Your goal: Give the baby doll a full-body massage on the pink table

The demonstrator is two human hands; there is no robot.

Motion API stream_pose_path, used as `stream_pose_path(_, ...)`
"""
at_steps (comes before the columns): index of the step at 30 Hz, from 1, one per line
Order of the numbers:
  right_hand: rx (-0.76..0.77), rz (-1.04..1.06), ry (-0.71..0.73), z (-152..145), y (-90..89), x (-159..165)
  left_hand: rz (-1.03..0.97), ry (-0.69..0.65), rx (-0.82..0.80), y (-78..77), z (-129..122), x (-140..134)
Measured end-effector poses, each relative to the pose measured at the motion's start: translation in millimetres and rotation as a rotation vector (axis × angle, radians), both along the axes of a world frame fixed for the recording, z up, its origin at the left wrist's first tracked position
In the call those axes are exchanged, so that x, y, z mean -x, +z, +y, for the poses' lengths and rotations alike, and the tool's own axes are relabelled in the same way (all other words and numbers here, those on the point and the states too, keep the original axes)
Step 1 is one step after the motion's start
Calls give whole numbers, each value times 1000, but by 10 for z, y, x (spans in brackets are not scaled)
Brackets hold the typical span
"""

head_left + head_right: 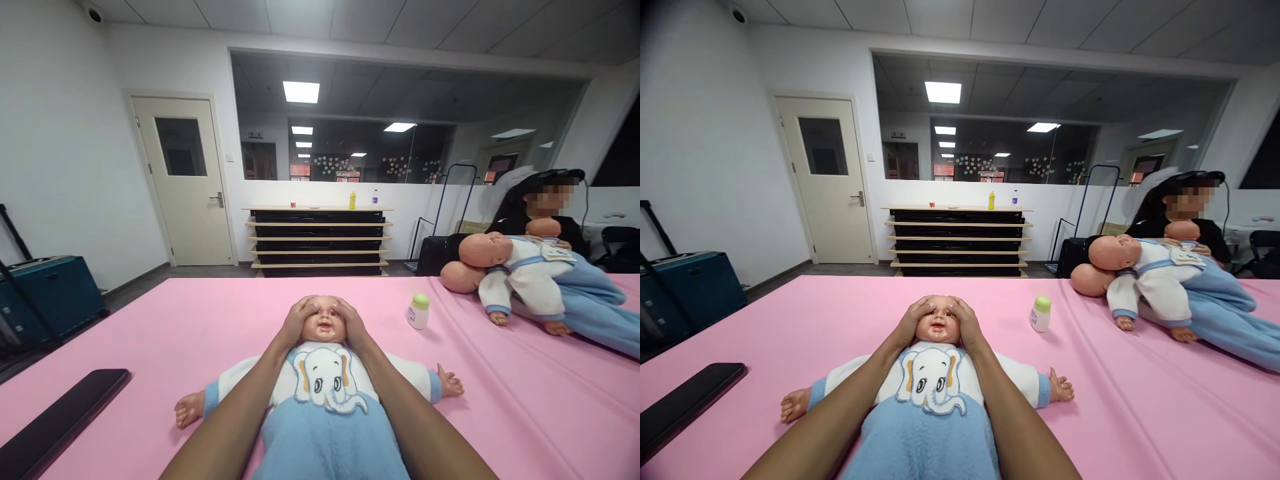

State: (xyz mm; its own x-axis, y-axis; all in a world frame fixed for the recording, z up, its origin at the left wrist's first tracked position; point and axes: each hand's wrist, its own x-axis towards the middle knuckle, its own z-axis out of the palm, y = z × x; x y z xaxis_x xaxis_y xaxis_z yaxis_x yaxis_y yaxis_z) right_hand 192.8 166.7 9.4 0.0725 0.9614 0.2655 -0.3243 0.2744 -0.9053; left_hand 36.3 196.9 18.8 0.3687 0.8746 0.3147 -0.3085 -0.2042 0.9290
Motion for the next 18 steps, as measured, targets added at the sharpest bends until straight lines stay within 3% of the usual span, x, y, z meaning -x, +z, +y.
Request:
stream_pose_path(9,15,-72,65,-44,44,1,-13,26,31,-17,11,1)
stream_pose_path(18,-13,-63,33,28,3,6,-23,14,21,0,4,1)
